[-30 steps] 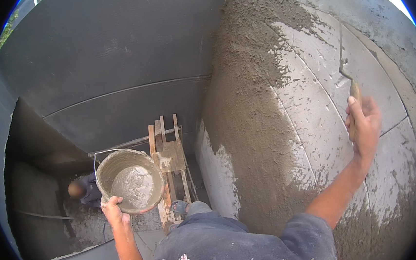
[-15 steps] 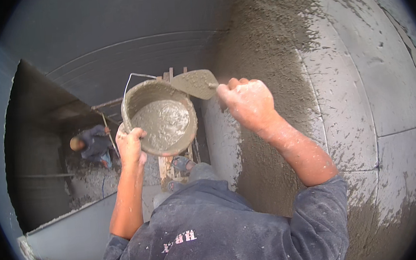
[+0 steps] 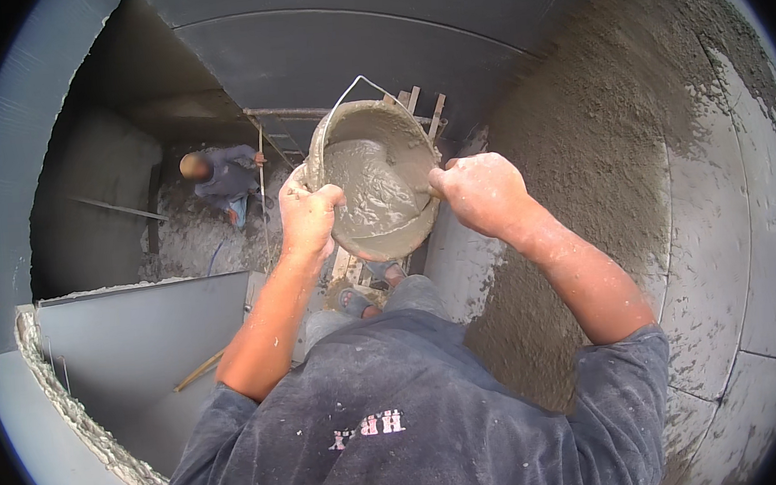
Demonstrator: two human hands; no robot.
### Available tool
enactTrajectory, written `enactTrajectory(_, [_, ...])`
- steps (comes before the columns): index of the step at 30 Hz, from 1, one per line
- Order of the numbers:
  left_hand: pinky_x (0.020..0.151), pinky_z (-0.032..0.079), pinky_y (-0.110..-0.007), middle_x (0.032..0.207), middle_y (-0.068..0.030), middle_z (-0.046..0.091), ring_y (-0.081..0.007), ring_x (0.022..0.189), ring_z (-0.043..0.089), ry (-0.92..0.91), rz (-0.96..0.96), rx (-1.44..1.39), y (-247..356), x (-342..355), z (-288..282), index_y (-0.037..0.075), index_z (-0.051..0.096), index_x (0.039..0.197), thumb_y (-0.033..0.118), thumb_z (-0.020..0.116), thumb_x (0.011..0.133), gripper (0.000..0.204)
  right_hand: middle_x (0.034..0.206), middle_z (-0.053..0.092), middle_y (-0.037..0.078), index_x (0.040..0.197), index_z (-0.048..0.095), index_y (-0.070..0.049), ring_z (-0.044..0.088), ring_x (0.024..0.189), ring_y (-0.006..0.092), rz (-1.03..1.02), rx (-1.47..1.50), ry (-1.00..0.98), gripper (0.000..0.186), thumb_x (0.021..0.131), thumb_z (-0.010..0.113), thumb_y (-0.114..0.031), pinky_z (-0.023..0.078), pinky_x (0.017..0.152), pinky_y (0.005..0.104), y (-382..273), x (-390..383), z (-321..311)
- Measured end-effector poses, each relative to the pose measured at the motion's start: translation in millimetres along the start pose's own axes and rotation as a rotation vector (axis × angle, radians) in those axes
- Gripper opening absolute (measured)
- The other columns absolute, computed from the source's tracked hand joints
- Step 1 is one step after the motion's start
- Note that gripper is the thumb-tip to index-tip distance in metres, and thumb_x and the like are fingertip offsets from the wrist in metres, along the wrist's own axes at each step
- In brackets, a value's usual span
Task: The person applies wet plaster to a wall and ceiling structure using a trowel and a bucket, smoothing the material over the surface while standing on a scaffold.
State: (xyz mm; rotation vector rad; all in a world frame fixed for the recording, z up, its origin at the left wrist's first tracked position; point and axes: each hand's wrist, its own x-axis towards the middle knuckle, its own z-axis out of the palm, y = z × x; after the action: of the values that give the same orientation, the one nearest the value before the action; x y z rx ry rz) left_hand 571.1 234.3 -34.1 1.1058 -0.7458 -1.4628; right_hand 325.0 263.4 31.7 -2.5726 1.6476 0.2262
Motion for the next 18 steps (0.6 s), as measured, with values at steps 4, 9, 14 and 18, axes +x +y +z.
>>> enactTrajectory(4, [0.075,0.053,-0.031,0.095,-0.0076,0.070,-0.0182,0.082,0.065,0.127,-0.057,-0.003,0.3,-0.3,-32.3,-0.003,0.068,0.110,-0.013,0.059,0.068,0.044,0.088,0.072,0.017,0.093,0.065,-0.003,0.072,0.089,0.0388,0.180,0.615,-0.073,0.024,0.076,0.082,-0.009,0.055,0.077,0.0478,-11.2,-15.7,13.2])
enactTrajectory(9, [0.076,0.055,-0.035,0.095,-0.0088,0.070,-0.0208,0.083,0.066,0.186,0.024,0.015,-23.2,1.6,-73.7,-0.003,0.067,0.110,-0.010,0.061,0.067,0.044,0.088,0.071,0.017,0.094,0.064,-0.003,0.071,0.088,0.0386,0.288,0.750,0.047,0.025,0.078,0.082,-0.011,0.054,0.077,0.0474,-24.5,-25.8,11.2])
enactTrajectory(14, [0.088,0.057,-0.041,0.108,-0.0120,0.068,-0.0263,0.095,0.068,0.199,-0.022,-0.112,-1.7,-3.3,-104.0,-0.005,0.066,0.114,-0.008,0.057,0.068,0.047,0.093,0.069,0.018,0.099,0.063,-0.004,0.069,0.094,0.0414,0.117,0.628,0.286,0.028,0.081,0.081,-0.016,0.054,0.080,0.0486,-33.7,-17.4,-1.1])
enactTrajectory(18, [0.090,0.057,-0.043,0.111,-0.0130,0.068,-0.0273,0.098,0.068,0.234,-0.050,-0.108,18.1,-9.3,-97.7,-0.005,0.066,0.116,-0.010,0.056,0.070,0.047,0.091,0.070,0.014,0.097,0.064,-0.001,0.070,0.086,0.0328,0.057,0.844,0.346,0.027,0.082,0.083,-0.014,0.054,0.077,0.0405,-17.6,-38.9,-28.8])
